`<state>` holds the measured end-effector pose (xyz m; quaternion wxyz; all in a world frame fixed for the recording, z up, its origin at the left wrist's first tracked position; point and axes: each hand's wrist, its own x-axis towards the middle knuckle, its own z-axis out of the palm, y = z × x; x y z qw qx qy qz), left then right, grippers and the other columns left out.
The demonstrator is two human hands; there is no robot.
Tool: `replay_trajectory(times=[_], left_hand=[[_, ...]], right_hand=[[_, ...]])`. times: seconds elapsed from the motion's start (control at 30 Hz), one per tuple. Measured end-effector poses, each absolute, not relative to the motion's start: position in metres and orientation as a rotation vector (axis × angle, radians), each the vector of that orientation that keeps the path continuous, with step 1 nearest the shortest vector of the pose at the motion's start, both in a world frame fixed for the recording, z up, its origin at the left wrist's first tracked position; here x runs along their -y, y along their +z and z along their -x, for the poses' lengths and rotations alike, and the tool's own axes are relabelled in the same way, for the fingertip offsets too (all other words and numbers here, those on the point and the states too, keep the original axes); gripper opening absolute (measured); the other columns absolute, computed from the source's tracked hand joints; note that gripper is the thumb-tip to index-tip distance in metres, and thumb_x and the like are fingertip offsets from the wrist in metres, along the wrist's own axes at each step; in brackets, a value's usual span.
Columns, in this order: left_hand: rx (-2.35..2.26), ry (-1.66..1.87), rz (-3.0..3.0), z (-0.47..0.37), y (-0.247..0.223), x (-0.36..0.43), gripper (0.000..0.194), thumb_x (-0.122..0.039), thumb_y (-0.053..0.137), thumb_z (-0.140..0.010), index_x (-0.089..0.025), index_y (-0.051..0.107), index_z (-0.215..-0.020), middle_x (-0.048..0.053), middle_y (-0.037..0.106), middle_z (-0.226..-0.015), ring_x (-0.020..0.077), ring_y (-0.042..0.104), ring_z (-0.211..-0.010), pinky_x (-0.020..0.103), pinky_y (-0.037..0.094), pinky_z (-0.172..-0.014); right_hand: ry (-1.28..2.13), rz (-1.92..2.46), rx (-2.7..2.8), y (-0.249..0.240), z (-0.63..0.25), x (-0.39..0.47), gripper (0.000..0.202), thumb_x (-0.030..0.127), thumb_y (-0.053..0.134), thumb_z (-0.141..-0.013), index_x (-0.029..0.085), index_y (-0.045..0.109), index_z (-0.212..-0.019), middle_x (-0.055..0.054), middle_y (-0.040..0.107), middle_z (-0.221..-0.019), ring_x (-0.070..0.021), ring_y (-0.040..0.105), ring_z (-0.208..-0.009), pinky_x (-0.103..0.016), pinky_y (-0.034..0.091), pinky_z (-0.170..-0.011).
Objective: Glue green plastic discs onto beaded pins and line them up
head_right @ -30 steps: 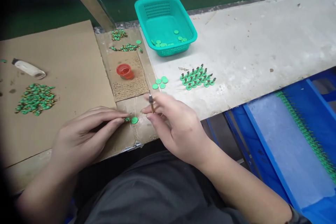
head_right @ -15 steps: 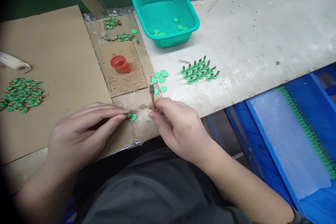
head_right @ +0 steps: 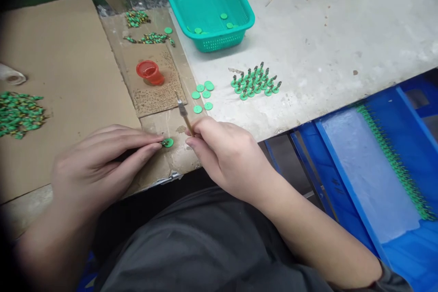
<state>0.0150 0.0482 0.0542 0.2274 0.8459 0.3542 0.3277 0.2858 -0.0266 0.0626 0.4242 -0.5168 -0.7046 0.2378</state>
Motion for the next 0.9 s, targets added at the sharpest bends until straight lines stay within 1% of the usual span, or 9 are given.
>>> replay_trajectory(times=[0.1, 0.2, 0.3, 0.37, 0.5, 0.7, 0.8, 0.9], left_hand=[[-1.010, 0.891, -2.333, -0.016, 0.054, -0.047, 0.009, -0.033, 0.079, -0.114, -0.034, 0.088, -0.114, -0.007, 0.091, -0.109, 0.0152, 0.086, -0.097, 0.036, 0.068, -0.095], [-0.998, 0.925, -2.326, -0.017, 0.051, -0.047, 0.005, -0.033, 0.085, -0.112, -0.031, 0.090, -0.112, -0.005, 0.092, -0.107, 0.0138, 0.084, -0.094, 0.032, 0.066, -0.092], [-1.005, 0.919, -2.295, -0.017, 0.051, -0.046, 0.006, -0.033, 0.086, -0.112, -0.029, 0.092, -0.113, -0.004, 0.092, -0.108, 0.0112, 0.083, -0.095, 0.026, 0.063, -0.091], [-1.025, 0.913, -2.275, -0.017, 0.051, -0.046, 0.009, -0.034, 0.086, -0.113, -0.028, 0.092, -0.113, -0.004, 0.092, -0.108, 0.0101, 0.083, -0.096, 0.023, 0.062, -0.091], [-0.985, 0.897, -2.251, -0.018, 0.051, -0.046, 0.013, -0.034, 0.083, -0.115, -0.027, 0.093, -0.113, -0.005, 0.091, -0.106, 0.0076, 0.082, -0.095, 0.019, 0.059, -0.090], [-0.983, 0.936, -2.294, -0.018, 0.046, -0.046, 0.015, -0.035, 0.080, -0.117, -0.027, 0.093, -0.115, -0.003, 0.091, -0.106, 0.0101, 0.081, -0.096, 0.022, 0.057, -0.090], [-0.952, 0.926, -2.310, -0.017, 0.045, -0.046, 0.015, -0.033, 0.078, -0.117, -0.027, 0.092, -0.118, -0.002, 0.091, -0.107, 0.0106, 0.081, -0.097, 0.023, 0.057, -0.091], [-0.934, 0.928, -2.316, -0.017, 0.046, -0.046, 0.016, -0.032, 0.077, -0.118, -0.026, 0.092, -0.117, -0.002, 0.091, -0.107, 0.0100, 0.081, -0.096, 0.023, 0.057, -0.091]], right_hand=[[0.620, 1.277, 1.832, 0.067, -0.291, 0.027, 0.009, 0.025, 0.066, -0.121, 0.026, 0.070, -0.112, -0.003, 0.084, -0.106, -0.0217, 0.085, -0.097, -0.034, 0.068, -0.089], [0.594, 1.329, 1.832, 0.069, -0.289, 0.028, 0.009, 0.029, 0.071, -0.119, 0.029, 0.070, -0.111, -0.001, 0.083, -0.104, -0.0220, 0.084, -0.094, -0.035, 0.070, -0.087], [0.558, 1.339, 1.782, 0.067, -0.275, 0.028, 0.016, 0.033, 0.071, -0.121, 0.030, 0.068, -0.106, -0.001, 0.082, -0.107, -0.0202, 0.083, -0.095, -0.035, 0.072, -0.092], [0.536, 1.312, 1.758, 0.064, -0.263, 0.026, 0.018, 0.032, 0.070, -0.123, 0.030, 0.067, -0.105, -0.002, 0.081, -0.112, -0.0188, 0.082, -0.100, -0.034, 0.071, -0.097], [0.464, 1.277, 1.758, 0.055, -0.246, 0.020, 0.014, 0.032, 0.070, -0.122, 0.030, 0.069, -0.109, -0.003, 0.081, -0.114, -0.0194, 0.080, -0.100, -0.032, 0.069, -0.095], [0.296, 1.311, 1.814, 0.043, -0.240, 0.014, 0.016, 0.041, 0.062, -0.124, 0.030, 0.069, -0.114, -0.004, 0.078, -0.105, -0.0231, 0.078, -0.094, -0.033, 0.065, -0.089], [0.258, 1.302, 1.843, 0.042, -0.239, 0.013, 0.015, 0.039, 0.061, -0.125, 0.030, 0.070, -0.116, -0.004, 0.076, -0.104, -0.0231, 0.078, -0.094, -0.032, 0.064, -0.089], [0.208, 1.278, 1.904, 0.043, -0.239, 0.013, 0.016, 0.036, 0.058, -0.126, 0.028, 0.070, -0.120, -0.003, 0.076, -0.104, -0.0218, 0.077, -0.094, -0.032, 0.062, -0.087]])
